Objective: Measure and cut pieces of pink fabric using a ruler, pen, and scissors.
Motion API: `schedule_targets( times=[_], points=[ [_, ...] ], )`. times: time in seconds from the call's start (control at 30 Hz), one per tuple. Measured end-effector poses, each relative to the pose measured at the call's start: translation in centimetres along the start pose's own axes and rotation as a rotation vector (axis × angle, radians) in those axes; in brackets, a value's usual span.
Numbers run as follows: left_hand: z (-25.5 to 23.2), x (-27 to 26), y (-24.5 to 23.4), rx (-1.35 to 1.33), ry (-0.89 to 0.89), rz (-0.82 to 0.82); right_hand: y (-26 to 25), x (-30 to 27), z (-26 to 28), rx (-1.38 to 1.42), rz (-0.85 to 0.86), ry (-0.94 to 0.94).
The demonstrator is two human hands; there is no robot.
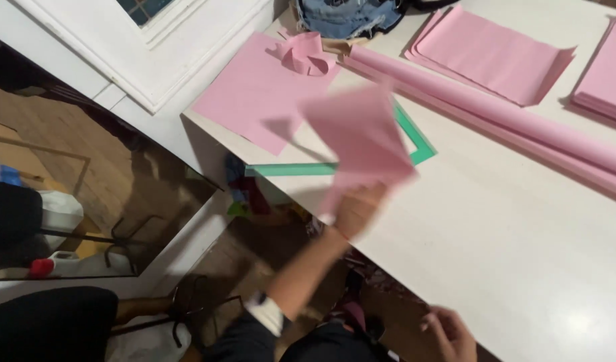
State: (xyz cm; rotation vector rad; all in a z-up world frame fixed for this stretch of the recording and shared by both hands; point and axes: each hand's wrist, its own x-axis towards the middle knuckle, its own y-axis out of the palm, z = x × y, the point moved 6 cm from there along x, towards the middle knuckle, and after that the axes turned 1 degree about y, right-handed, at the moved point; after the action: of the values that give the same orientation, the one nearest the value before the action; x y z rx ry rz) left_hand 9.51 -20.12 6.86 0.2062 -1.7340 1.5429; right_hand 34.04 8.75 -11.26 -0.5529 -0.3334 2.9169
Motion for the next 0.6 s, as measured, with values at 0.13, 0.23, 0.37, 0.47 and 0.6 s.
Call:
schedule_targets(
  times=[0.13, 0.23, 0.37, 0.47, 0.6],
  points=[
    [-14.7, -2.0, 0.9, -0.197, 0.104, 0.401, -2.3, -0.6, 4.4, 0.224, -0.099, -0.215],
    [-21.5, -7.4, 5.0, 0.029, 0.302, 0.811, -4.3, -1.1, 6.1, 0.152, -0.197, -0.168],
    [-22.0, -6.4, 3.4, 0.058, 0.169, 0.465, -6.4, -1.4, 3.6, 0.177, -0.235, -0.184],
    [-20.9, -4.3, 2.4, -0.157, 0.223, 0.655, -7.4, -0.7, 2.1, 0.087, -0.270, -0.188],
    [-18.6, -5.3, 3.8, -0.517, 0.152, 0.815, -6.7, -0.8, 0.9, 0.067, -0.130, -0.092]
  ],
)
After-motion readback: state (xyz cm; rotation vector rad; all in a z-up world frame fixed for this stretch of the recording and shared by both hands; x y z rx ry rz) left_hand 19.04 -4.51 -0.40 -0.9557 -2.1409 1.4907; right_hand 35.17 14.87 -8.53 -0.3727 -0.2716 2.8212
